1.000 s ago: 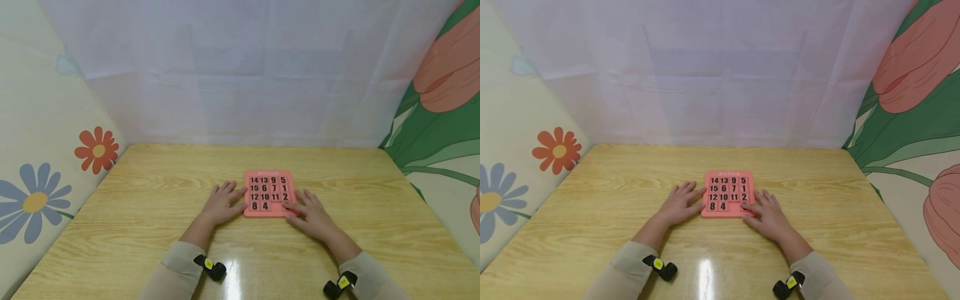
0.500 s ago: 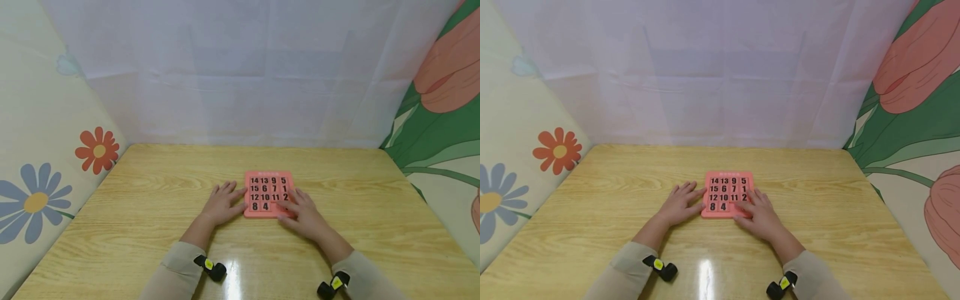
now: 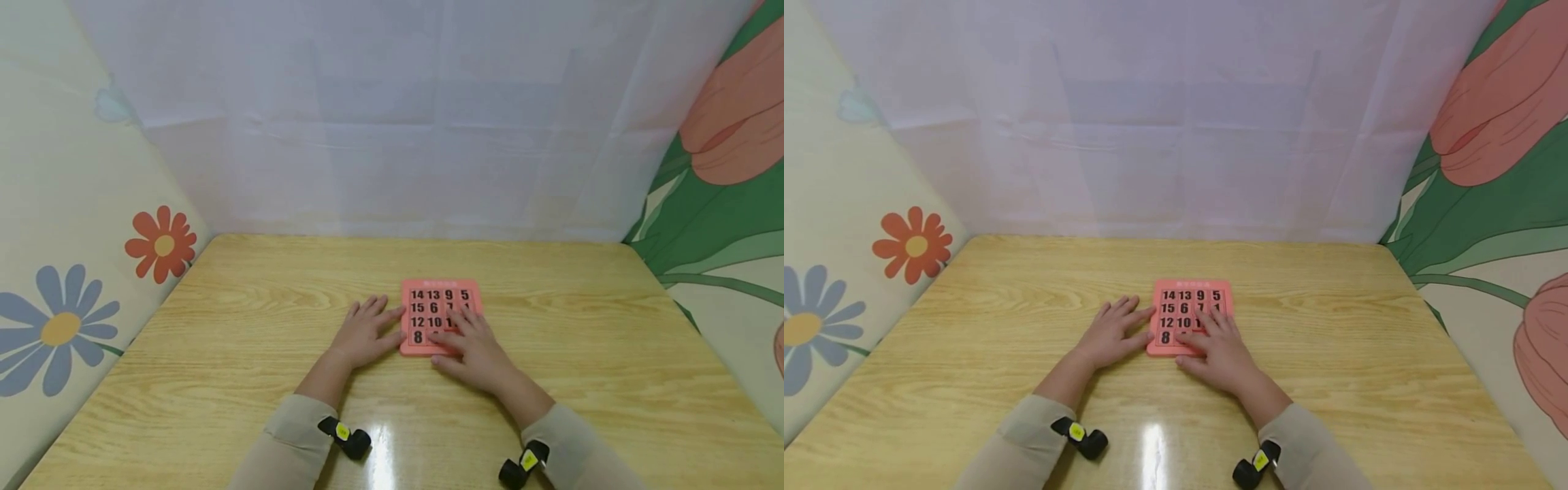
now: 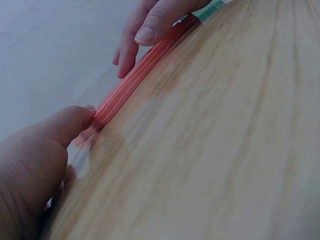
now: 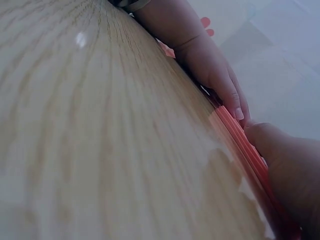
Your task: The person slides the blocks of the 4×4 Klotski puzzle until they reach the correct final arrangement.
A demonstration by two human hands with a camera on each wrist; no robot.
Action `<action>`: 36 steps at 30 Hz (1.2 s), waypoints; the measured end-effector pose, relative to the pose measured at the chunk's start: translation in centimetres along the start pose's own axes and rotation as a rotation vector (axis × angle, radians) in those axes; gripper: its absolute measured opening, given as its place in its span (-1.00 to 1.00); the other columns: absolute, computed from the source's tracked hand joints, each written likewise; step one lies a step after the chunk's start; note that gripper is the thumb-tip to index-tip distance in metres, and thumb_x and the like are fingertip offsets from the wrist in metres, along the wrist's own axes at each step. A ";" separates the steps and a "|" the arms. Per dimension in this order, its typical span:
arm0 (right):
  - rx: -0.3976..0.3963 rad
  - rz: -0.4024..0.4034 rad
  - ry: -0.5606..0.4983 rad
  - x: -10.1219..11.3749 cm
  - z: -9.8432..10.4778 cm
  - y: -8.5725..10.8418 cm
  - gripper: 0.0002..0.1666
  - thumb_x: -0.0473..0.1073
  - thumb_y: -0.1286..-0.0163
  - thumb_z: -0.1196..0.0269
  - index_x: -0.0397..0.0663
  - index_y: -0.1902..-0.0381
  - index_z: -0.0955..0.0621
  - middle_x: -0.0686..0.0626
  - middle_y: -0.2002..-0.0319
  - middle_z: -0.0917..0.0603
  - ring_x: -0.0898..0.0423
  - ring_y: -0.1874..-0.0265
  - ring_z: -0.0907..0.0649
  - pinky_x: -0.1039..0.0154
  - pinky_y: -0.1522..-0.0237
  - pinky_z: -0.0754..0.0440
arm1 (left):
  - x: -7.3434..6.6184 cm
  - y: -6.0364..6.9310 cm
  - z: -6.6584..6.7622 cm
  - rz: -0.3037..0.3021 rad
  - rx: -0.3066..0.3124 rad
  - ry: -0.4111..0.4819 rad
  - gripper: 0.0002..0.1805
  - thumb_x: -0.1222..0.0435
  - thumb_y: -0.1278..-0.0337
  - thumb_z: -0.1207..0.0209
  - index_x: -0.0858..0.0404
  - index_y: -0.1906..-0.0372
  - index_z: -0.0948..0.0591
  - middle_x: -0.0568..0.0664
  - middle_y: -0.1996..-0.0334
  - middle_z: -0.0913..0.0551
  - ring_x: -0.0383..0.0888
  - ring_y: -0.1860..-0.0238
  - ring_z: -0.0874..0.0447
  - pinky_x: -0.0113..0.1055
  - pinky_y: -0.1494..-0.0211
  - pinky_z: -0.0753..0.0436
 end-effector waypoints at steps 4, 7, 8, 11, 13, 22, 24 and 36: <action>0.005 0.002 0.009 0.0 0.0 0.0 -0.40 0.31 -0.37 -0.14 0.35 -0.31 -0.51 -0.09 -0.56 -0.11 -0.22 -0.56 0.06 -0.27 -0.54 0.18 | -0.1 0.0 0.0 0.006 0.003 0.003 -0.33 -0.21 -0.33 0.02 -0.10 -0.46 -0.31 0.11 -0.55 -0.08 0.13 -0.59 0.10 0.13 -0.61 0.19; 0.009 -0.002 0.011 -0.2 0.0 0.1 -0.40 0.32 -0.37 -0.13 0.36 -0.32 -0.51 -0.10 -0.56 -0.12 -0.23 -0.56 0.05 -0.26 -0.54 0.19 | -0.2 0.0 0.0 0.002 -0.001 0.001 -0.33 -0.20 -0.32 0.01 -0.08 -0.46 -0.32 0.13 -0.55 -0.10 0.14 -0.58 0.09 0.14 -0.61 0.18; 0.009 -0.005 0.012 -0.3 0.0 0.2 -0.40 0.32 -0.37 -0.14 0.36 -0.31 -0.51 -0.10 -0.55 -0.13 -0.23 -0.56 0.04 -0.27 -0.54 0.19 | -0.2 0.0 0.0 0.001 -0.002 0.000 -0.33 -0.20 -0.32 0.01 -0.08 -0.46 -0.32 0.13 -0.55 -0.10 0.14 -0.58 0.08 0.15 -0.61 0.18; 0.010 -0.022 0.014 -0.8 0.2 0.4 -0.40 0.33 -0.36 -0.15 0.37 -0.30 -0.52 -0.12 -0.55 -0.13 -0.23 -0.56 0.03 -0.25 -0.54 0.20 | -0.2 0.0 0.0 -0.001 -0.004 0.000 -0.34 -0.19 -0.32 0.01 -0.07 -0.46 -0.33 0.14 -0.54 -0.10 0.15 -0.58 0.08 0.15 -0.60 0.17; 0.009 -0.028 0.014 -1.0 0.3 0.5 -0.40 0.32 -0.36 -0.15 0.36 -0.30 -0.52 -0.13 -0.55 -0.13 -0.23 -0.56 0.02 -0.25 -0.54 0.21 | -0.2 0.0 0.1 0.001 -0.003 0.001 -0.34 -0.19 -0.33 0.01 -0.07 -0.46 -0.33 0.14 -0.55 -0.10 0.15 -0.58 0.08 0.15 -0.61 0.18; 0.015 -0.025 0.010 -1.7 0.6 0.9 -0.41 0.30 -0.37 -0.15 0.34 -0.30 -0.53 -0.12 -0.55 -0.13 -0.25 -0.56 0.04 -0.28 -0.53 0.22 | -0.2 -0.1 0.1 0.001 0.001 0.008 -0.33 -0.19 -0.32 -0.01 -0.07 -0.46 -0.33 0.14 -0.55 -0.10 0.14 -0.58 0.09 0.15 -0.61 0.19; 0.013 -0.028 0.002 -1.8 0.7 1.0 -0.42 0.29 -0.37 -0.16 0.34 -0.29 -0.53 -0.10 -0.55 -0.12 -0.24 -0.56 0.05 -0.28 -0.53 0.23 | -0.2 0.0 0.0 0.002 0.004 0.008 -0.33 -0.19 -0.32 -0.01 -0.07 -0.46 -0.32 0.13 -0.55 -0.09 0.14 -0.58 0.09 0.14 -0.61 0.19; -0.043 -0.008 0.001 -2.8 1.2 1.4 -0.44 0.25 -0.35 -0.20 0.28 -0.26 -0.57 -0.22 -0.49 -0.24 -0.33 -0.52 -0.05 -0.34 -0.50 0.13 | -0.1 -0.1 0.0 -0.005 -0.001 0.009 -0.32 -0.19 -0.32 0.00 -0.06 -0.46 -0.32 0.15 -0.55 -0.10 0.16 -0.58 0.08 0.16 -0.60 0.17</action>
Point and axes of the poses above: each hand's wrist, its own y-axis away from the middle knuckle, its own z-axis out of the back of the hand, x = y × z, the point moved 8 cm from there along -y, towards the middle knuckle
